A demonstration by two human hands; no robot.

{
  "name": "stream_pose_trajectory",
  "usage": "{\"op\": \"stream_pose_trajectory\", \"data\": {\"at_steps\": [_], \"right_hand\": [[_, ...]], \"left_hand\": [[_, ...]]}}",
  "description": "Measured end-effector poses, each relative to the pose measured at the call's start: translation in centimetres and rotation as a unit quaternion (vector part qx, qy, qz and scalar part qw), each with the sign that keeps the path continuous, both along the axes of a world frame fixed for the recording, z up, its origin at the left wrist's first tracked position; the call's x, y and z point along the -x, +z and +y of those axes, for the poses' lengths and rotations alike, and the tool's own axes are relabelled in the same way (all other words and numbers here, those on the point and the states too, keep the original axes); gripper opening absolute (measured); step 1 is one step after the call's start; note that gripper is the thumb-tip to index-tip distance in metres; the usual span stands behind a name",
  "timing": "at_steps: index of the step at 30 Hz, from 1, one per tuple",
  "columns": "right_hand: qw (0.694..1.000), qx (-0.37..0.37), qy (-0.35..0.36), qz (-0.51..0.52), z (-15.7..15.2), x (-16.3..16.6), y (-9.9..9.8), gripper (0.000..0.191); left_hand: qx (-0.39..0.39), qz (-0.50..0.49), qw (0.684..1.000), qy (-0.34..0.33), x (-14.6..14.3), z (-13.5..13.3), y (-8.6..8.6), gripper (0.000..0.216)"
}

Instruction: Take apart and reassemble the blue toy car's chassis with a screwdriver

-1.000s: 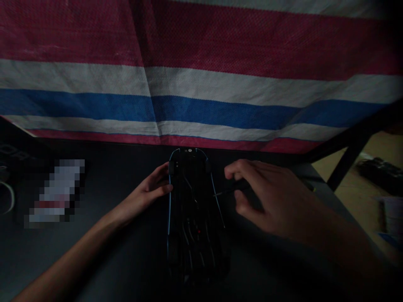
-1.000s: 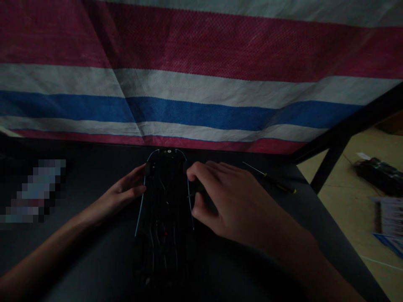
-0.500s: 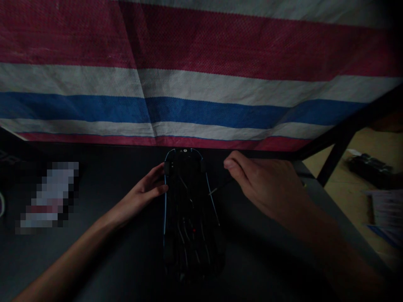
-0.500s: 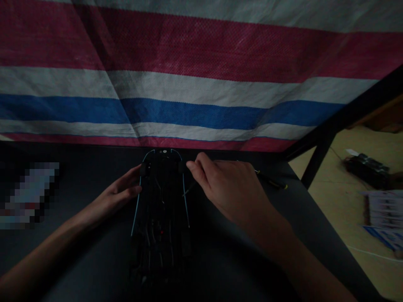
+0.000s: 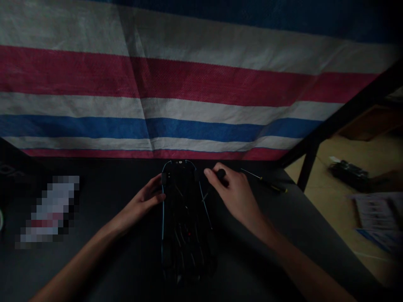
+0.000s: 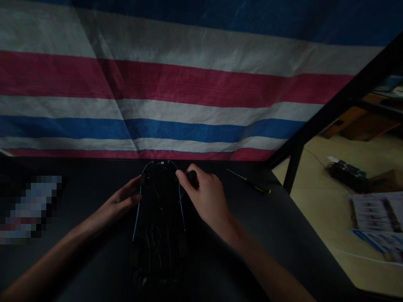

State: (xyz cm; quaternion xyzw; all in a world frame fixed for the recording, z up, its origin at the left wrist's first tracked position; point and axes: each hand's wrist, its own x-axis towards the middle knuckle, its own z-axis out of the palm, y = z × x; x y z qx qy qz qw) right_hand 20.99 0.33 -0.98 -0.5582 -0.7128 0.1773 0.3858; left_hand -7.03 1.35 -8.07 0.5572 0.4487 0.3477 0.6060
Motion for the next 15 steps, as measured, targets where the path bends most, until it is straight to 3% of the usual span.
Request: {"op": "stream_pose_trajectory", "data": {"at_steps": [4, 6, 8, 10, 13, 15], "right_hand": [[0.997, 0.006, -0.031, 0.075, 0.1, -2.7, 0.1, 0.049], [0.998, 0.044, -0.033, 0.026, -0.3, -5.2, 0.5, 0.05], [0.993, 0.102, 0.006, -0.058, -0.8, -8.1, 0.3, 0.035], [0.98, 0.111, 0.063, -0.151, -1.4, -11.0, -1.0, 0.019], [0.965, 0.108, 0.001, -0.238, -2.2, -14.7, -4.0, 0.02], [0.963, 0.117, -0.011, -0.244, -2.7, -16.1, -5.9, 0.019]], "left_hand": [[0.001, -0.001, 1.0, -0.003, 0.1, 0.0, -0.1, 0.082], [0.003, -0.001, 1.0, -0.002, 0.2, 0.0, -0.2, 0.084], [0.002, 0.0, 1.0, 0.0, 0.3, 0.1, -0.4, 0.083], [0.0, -0.001, 1.0, -0.004, 0.4, 0.1, -0.7, 0.081], [-0.005, 0.002, 1.0, -0.006, 0.5, 0.2, -1.0, 0.083], [-0.005, 0.011, 1.0, 0.0, 0.5, 0.2, -1.1, 0.086]]}}
